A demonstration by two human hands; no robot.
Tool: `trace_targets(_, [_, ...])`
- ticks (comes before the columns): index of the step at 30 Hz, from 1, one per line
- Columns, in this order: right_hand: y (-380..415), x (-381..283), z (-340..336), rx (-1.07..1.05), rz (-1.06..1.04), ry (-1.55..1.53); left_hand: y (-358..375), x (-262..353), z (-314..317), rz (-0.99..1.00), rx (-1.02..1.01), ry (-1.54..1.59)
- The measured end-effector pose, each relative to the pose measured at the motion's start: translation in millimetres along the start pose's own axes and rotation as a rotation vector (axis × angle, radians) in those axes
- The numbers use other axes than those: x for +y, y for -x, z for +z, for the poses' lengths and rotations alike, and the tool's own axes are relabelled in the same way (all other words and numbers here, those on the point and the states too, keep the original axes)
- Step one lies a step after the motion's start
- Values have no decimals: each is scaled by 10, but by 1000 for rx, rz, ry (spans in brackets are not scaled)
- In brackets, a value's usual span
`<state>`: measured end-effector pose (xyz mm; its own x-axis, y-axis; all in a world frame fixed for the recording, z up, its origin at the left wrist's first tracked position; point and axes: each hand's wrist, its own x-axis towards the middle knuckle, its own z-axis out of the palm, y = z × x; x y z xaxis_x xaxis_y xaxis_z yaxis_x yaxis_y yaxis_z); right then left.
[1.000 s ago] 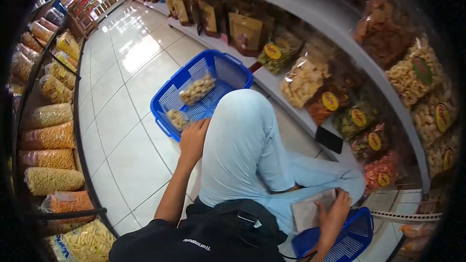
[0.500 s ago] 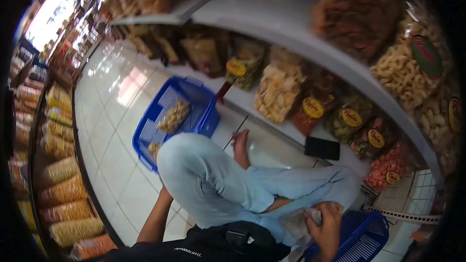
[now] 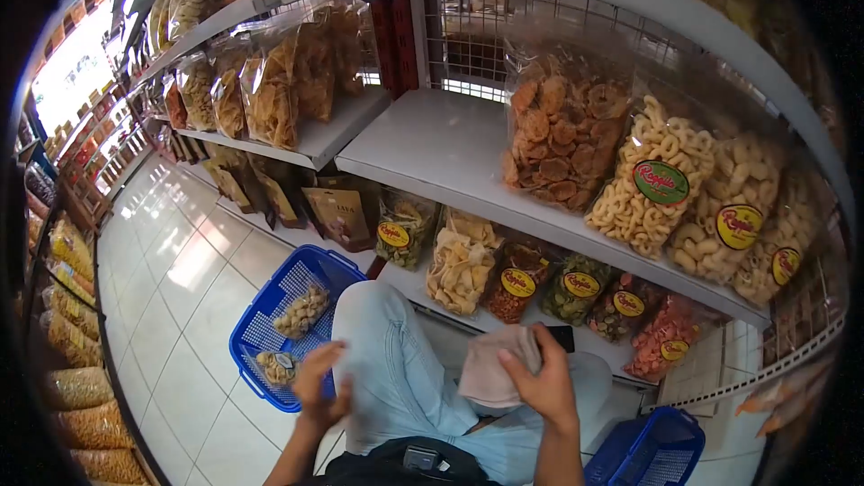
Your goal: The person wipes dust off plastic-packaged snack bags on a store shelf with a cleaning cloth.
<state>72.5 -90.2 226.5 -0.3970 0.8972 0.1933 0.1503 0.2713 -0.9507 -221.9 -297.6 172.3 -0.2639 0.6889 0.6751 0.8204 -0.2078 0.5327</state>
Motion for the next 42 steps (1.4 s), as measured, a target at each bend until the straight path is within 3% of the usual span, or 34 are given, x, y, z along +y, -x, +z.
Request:
trace_targets(1, [37, 25, 109, -57, 19, -10, -72, 87, 97, 88, -117, 155])
trace_targets(3, [101, -181, 393, -91, 65, -180, -494, 564, 280, 55, -257, 354])
trace_targets(5, [234, -181, 535, -120, 104, -353, -505, 613, 544, 98, -326, 467])
trace_targets(8, [472, -364, 654, -138, 74, -617, -227, 409, 833, -31, -305, 644])
trace_targets(9, [514, -443, 712, -113, 23, -579, -128, 405, 919, -256, -268, 901])
trace_targets(11, [570, -453, 796, -73, -99, -290, 25, 253, 882, -728, -494, 1135])
trace_targets(14, [585, -547, 888, -94, -203, 144, -51, 183, 748, -920, -556, 1534])
trace_targets(16, [534, -659, 995, -131, -299, 391, -221, 247, 574, -889, -503, 1772])
trace_targets(19, [457, -598, 1124, -155, -241, 423, -162, 45, 659, -843, -526, 1732])
trace_targets(25, [165, -263, 1073, -164, -188, 359, -199, -305, 781, -660, -500, 1206])
trace_targets(27, [92, -179, 1056, -110, -157, 337, -256, -296, 851, -722, -419, 1208])
trace_targets(30, [136, 151, 828, -35, 262, 164, -195, -413, 976, -883, -354, 1171])
trace_targets(32, [80, 244, 735, 41, 323, -20, -199, -485, 980, -995, -331, 1102])
trace_targets(35, [21, 265, 649, 81, 388, -398, -392, -438, 924, -1166, -182, 1242])
trace_targets(38, [64, 485, 507, -42, 336, -549, -468, -474, 941, -1160, -154, 1285])
trace_targets(40, [138, 769, 404, -250, 252, -485, -521, -477, 922, -1100, -168, 1231])
trace_targets(42, [81, 744, 495, -390, 272, -435, -504, -471, 957, -868, -245, 1037])
